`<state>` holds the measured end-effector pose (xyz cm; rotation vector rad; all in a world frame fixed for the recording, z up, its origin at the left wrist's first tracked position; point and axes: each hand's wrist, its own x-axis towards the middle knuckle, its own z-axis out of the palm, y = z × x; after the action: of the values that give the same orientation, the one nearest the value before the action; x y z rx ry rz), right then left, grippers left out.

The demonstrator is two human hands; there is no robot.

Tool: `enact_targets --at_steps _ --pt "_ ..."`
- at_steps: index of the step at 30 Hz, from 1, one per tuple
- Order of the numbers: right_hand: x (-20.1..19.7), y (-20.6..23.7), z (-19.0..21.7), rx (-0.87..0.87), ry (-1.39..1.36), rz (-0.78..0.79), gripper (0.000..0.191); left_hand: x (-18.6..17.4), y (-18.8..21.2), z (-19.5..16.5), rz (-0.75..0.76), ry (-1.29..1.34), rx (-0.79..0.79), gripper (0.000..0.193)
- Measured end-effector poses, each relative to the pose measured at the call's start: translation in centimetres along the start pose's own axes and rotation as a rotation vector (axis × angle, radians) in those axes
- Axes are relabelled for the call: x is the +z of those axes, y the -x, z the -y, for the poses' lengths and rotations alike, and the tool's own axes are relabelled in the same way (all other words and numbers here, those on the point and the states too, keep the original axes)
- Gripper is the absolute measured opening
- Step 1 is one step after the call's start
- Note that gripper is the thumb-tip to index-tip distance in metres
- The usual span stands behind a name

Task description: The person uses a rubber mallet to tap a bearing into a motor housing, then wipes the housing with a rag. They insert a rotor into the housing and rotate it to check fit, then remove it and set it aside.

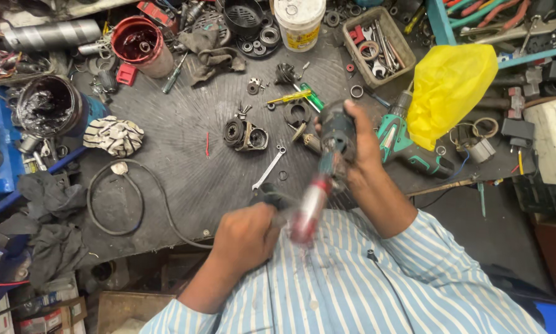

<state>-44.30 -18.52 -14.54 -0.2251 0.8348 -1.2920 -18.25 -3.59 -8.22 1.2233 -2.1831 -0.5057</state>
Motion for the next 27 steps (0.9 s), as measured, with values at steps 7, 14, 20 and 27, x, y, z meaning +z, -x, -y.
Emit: enact_targets --at_steps 7,14,20,27 --pt "1.7 4.1 0.9 -0.402 0.116 0.218 0.066 0.0 1.7 1.9 -0.333 0.16 0.119 0.022" --pt "3.9 7.6 1.5 -1.236 0.528 0.709 0.112 1.0 3.2 3.2 -0.296 0.344 -0.339 0.026" --pt "4.3 8.2 -0.6 -1.536 0.489 0.832 0.118 0.9 2.2 2.1 -0.29 0.698 -0.332 0.033" --pt "1.7 10.2 -0.9 -0.781 0.368 1.114 0.064 -0.2 -1.0 -0.6 -0.051 0.861 -0.305 0.063"
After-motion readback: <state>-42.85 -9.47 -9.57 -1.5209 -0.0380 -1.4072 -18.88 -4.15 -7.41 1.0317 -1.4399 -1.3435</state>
